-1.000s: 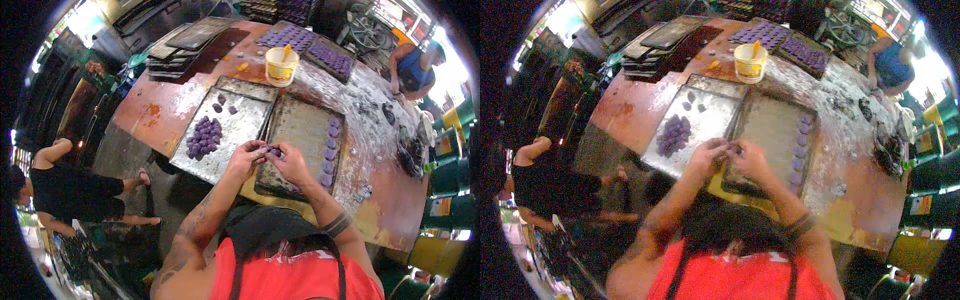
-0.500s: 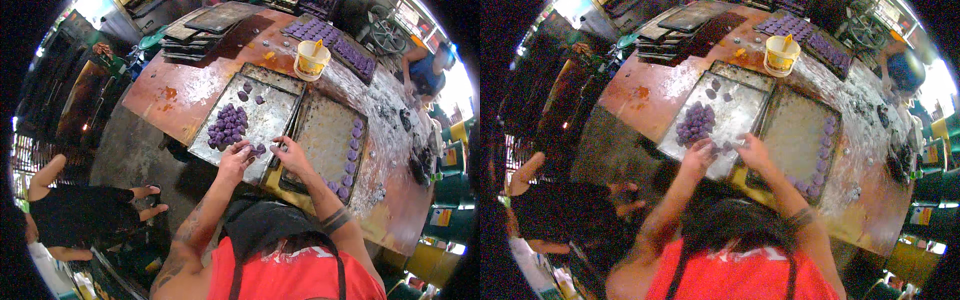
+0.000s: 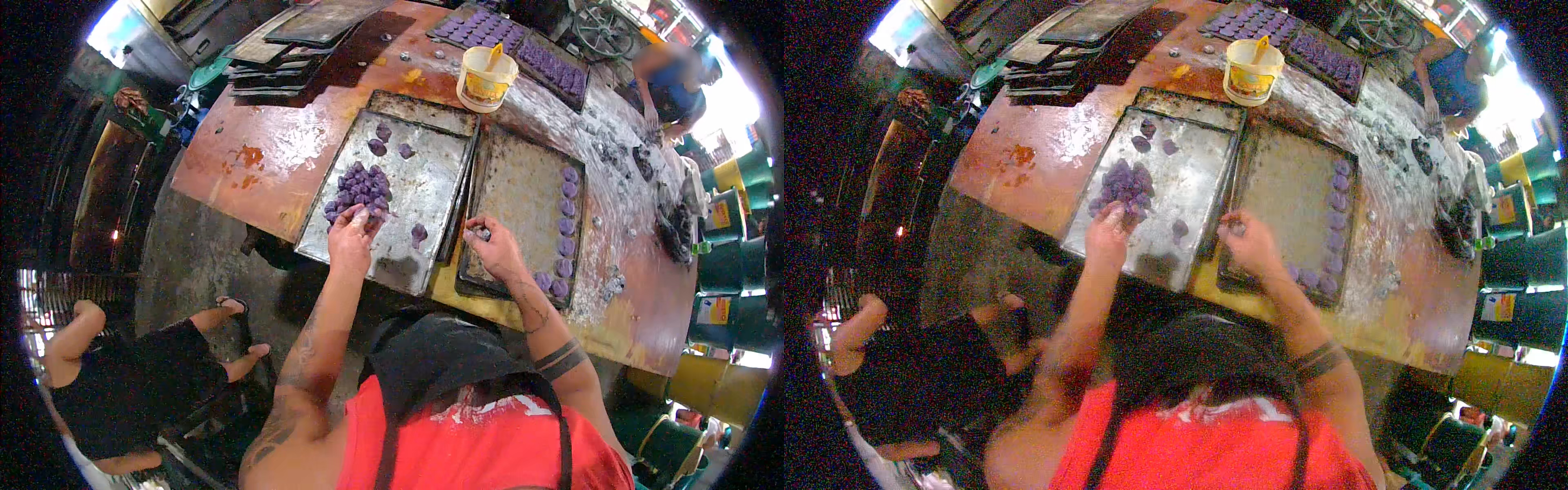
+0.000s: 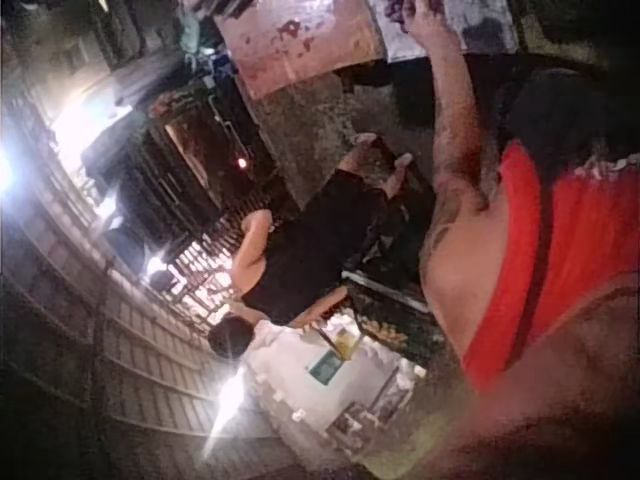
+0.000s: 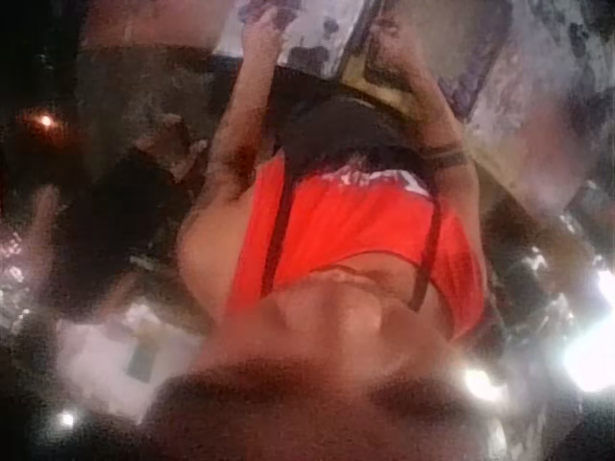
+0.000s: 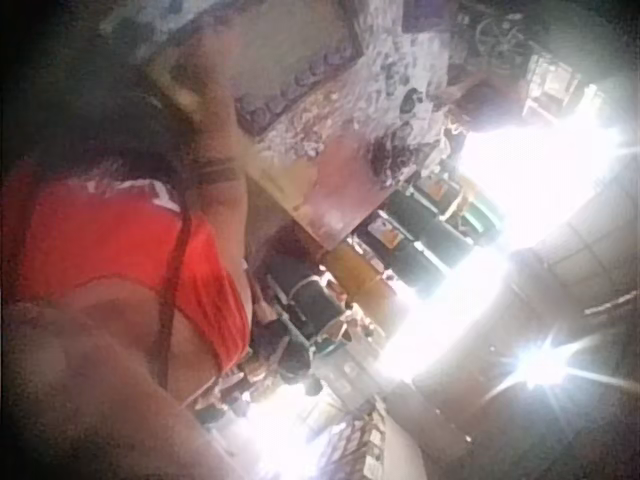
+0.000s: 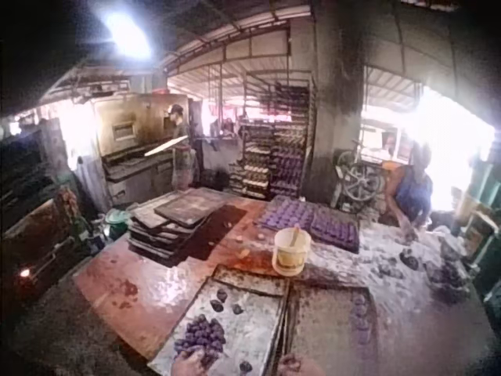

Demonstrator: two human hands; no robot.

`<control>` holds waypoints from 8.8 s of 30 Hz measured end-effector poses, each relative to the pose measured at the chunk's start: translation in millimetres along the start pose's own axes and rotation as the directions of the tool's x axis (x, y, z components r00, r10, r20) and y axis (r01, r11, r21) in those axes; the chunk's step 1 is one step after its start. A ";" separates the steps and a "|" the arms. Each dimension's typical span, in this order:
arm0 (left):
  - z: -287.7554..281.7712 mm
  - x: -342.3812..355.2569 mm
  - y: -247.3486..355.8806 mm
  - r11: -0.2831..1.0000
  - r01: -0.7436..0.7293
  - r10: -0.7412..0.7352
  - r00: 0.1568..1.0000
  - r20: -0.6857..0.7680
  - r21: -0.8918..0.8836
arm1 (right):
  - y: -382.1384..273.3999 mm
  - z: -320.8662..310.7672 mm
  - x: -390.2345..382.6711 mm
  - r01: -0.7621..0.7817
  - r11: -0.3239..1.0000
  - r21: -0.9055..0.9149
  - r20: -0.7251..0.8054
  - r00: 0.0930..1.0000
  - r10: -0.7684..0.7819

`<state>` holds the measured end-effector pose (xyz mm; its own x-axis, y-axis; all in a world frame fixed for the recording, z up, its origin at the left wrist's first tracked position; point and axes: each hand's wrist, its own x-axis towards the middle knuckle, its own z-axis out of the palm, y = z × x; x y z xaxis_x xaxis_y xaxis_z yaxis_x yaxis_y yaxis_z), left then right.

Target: The person takes dough pieces, rolls them into balls by hand, and arranges them onto a baking tray.

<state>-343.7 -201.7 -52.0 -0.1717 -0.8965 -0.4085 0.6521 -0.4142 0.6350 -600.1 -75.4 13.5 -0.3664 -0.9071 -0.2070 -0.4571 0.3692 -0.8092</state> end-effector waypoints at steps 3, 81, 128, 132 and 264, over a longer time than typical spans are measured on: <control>10.8 -9.2 -11.5 0.981 0.079 -0.091 0.994 0.059 0.176 | 25.7 8.1 12.0 -0.025 0.999 -0.037 0.073 0.997 0.027; 108.5 -69.6 -150.9 -0.087 -0.379 -0.087 0.924 0.372 0.921 | 294.3 -260.0 -126.2 -0.297 0.810 -0.506 -0.604 0.792 -0.087; 237.3 -80.8 -133.4 0.846 0.309 -0.493 0.765 0.415 0.435 | 25.1 -176.4 -47.7 0.412 0.864 -0.288 -0.254 0.837 -0.484; 248.7 -107.1 -145.9 0.844 0.413 -0.537 0.633 0.558 0.343 | 31.5 -179.6 -26.3 0.565 0.819 -0.097 -0.103 0.813 -0.573; 212.6 -69.1 -211.8 0.795 0.109 -0.319 0.912 0.258 0.597 | 188.4 -201.0 -69.1 0.050 0.997 0.052 -0.539 0.842 -0.014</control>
<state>-626.9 -85.5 -18.9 -0.5551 -0.7258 -0.4063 0.0584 -0.5212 0.8514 -823.8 97.3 -14.1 -0.7388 -0.6605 0.1338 -0.4324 0.3123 -0.8459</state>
